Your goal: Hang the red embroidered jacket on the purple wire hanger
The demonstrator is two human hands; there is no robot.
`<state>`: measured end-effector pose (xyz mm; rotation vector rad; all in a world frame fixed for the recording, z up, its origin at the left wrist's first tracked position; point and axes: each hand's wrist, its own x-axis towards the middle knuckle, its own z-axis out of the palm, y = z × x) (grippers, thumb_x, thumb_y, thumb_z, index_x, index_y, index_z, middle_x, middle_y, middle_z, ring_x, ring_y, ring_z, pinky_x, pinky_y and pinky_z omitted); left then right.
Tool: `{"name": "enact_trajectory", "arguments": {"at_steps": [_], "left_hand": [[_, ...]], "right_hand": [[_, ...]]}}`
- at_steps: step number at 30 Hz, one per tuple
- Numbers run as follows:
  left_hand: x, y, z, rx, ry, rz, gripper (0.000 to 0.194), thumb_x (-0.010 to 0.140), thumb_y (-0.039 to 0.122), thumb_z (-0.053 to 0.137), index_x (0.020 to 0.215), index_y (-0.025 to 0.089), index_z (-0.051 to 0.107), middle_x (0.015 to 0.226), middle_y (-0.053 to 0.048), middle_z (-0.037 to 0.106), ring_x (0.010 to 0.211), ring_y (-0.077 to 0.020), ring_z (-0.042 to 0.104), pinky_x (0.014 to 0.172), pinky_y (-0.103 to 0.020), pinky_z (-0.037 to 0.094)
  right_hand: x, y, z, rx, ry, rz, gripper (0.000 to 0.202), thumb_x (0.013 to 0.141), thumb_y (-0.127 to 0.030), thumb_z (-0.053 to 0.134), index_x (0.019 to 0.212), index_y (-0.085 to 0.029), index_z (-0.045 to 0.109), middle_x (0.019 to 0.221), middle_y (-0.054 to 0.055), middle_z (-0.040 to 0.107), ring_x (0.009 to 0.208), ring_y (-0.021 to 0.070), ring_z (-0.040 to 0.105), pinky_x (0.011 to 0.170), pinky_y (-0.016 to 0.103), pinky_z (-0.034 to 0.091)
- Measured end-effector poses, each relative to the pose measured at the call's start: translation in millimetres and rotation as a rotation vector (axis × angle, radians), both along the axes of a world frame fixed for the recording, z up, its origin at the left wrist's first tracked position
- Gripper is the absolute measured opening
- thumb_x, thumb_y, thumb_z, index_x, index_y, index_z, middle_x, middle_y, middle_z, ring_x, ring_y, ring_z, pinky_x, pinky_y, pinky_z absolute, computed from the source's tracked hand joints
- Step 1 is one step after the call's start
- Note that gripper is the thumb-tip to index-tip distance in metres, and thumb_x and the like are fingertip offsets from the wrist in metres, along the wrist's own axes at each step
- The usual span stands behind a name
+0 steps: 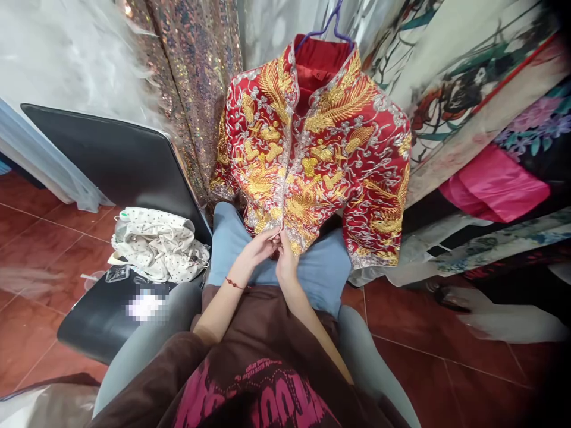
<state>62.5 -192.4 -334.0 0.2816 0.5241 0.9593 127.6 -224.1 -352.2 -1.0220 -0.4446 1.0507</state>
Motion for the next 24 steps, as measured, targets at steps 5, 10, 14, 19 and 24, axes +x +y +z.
{"name": "enact_trajectory", "arguments": {"at_steps": [5,10,14,19,24], "left_hand": [[-2.4,0.6,0.6,0.015,-0.026,-0.03,0.023,0.078,0.011,0.07,0.058,0.012,0.058,0.051,0.003,0.052,0.05,-0.005,0.05,0.054,-0.018,0.043],[-3.1,1.4,-0.1,0.001,0.022,-0.042,0.021,0.075,0.011,0.072,0.06,0.012,0.057,0.052,0.004,0.052,0.05,-0.0043,0.049,0.056,-0.018,0.042],[-3.2,0.9,-2.2,-0.001,0.048,-0.058,0.021,0.071,0.01,0.075,0.059,0.012,0.057,0.052,0.004,0.05,0.05,-0.0039,0.047,0.056,-0.017,0.042],[-1.9,-0.4,-3.8,-0.02,0.022,-0.07,0.021,0.074,0.011,0.073,0.061,0.012,0.057,0.052,0.005,0.05,0.05,-0.0042,0.048,0.056,-0.017,0.042],[-2.5,1.3,-4.1,-0.028,0.017,-0.061,0.022,0.075,0.012,0.073,0.061,0.012,0.056,0.052,0.004,0.049,0.05,-0.004,0.047,0.054,-0.017,0.041]], "right_hand": [[0.3,-1.0,2.7,-0.012,0.058,-0.023,0.06,0.061,-0.043,0.077,0.115,-0.019,0.068,0.122,0.009,0.068,0.1,0.0181,0.066,0.087,0.033,0.054],[1.1,-0.3,1.8,-0.027,0.021,-0.001,0.058,0.064,-0.046,0.075,0.114,-0.019,0.069,0.121,0.009,0.068,0.102,0.0194,0.066,0.09,0.035,0.054],[2.7,2.6,0.5,-0.016,0.007,-0.036,0.059,0.063,-0.045,0.076,0.115,-0.019,0.068,0.121,0.009,0.068,0.101,0.0198,0.067,0.092,0.037,0.054],[3.9,4.1,2.8,0.042,0.071,-0.068,0.048,0.061,-0.037,0.077,0.104,-0.017,0.071,0.108,0.006,0.072,0.086,0.016,0.067,0.089,0.034,0.055],[3.1,3.1,2.8,0.064,0.089,-0.072,0.036,0.061,-0.033,0.076,0.094,-0.018,0.072,0.097,0.004,0.074,0.085,0.0154,0.067,0.09,0.033,0.055]]}}
